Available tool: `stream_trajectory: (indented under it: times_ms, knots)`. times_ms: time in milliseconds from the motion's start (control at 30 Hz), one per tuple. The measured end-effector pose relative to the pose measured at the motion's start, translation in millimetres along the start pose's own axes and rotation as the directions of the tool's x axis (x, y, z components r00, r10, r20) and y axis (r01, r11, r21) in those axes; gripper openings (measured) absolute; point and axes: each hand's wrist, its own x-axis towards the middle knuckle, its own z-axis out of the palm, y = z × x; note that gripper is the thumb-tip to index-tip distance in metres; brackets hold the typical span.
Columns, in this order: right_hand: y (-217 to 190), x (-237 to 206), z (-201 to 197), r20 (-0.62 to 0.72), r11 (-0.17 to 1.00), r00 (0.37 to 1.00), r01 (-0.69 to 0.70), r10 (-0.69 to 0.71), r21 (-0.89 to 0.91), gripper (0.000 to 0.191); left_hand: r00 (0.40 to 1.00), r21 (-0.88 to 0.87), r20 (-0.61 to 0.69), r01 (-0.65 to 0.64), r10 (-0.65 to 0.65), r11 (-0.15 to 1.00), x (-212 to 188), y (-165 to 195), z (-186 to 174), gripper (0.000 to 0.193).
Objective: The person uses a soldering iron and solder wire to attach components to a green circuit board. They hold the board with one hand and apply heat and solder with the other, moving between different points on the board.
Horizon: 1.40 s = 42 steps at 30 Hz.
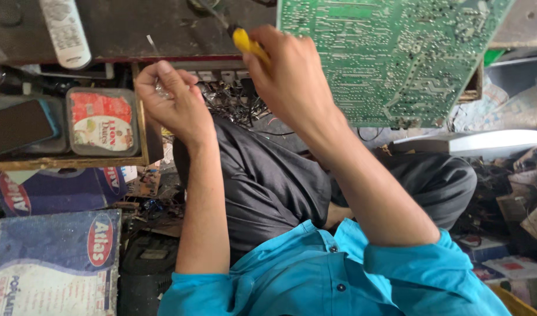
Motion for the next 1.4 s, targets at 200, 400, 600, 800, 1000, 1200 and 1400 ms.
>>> stream_trajectory:
  times_ms: [200, 400, 600, 800, 1000, 1200, 1400]
  knots:
    - [10.6, -127.0, -82.1, -0.002, 0.964, 0.967, -0.254, 0.255, 0.076, 0.031, 0.992, 0.089, 0.118, -0.045, 0.034, 0.995, -14.3, -9.3, -5.5, 0.013]
    - [62.2, -227.9, -138.4, -0.302, 0.837, 0.782, -0.494, 0.546, 0.236, 0.028, 0.847, 0.232, 0.5, -0.332, 0.181, 0.914, -60.5, 6.3, 31.1, 0.012]
    - [87.9, -265.8, -161.6, -0.414, 0.784, 0.676, -0.589, 0.61, 0.194, 0.026, 0.467, 0.144, 0.832, -0.702, 0.299, 0.697, -123.4, 7.1, 104.8, 0.017]
    - [85.2, -263.4, -161.0, -0.422, 0.836, 0.748, -0.547, 0.512, 0.045, 0.028, 0.307, 0.066, 0.904, -0.788, 0.298, 0.612, -135.2, -17.0, 149.9, 0.018]
    - [87.6, -253.1, -159.5, -0.411, 0.842, 0.773, -0.539, 0.483, -0.025, 0.03, 0.307, 0.068, 0.921, -0.731, 0.239, 0.68, -134.6, -28.7, 152.3, 0.018]
    - [89.3, -248.6, -156.6, -0.391, 0.852, 0.793, -0.522, 0.468, -0.039, 0.029, 0.305, 0.066, 0.919, -0.743, 0.249, 0.666, -133.4, -30.1, 154.1, 0.022]
    - [92.0, -248.6, -155.8, -0.394, 0.853, 0.795, -0.519, 0.46, -0.05, 0.029, 0.308, 0.068, 0.917, -0.748, 0.254, 0.66, -134.4, -31.1, 155.4, 0.023]
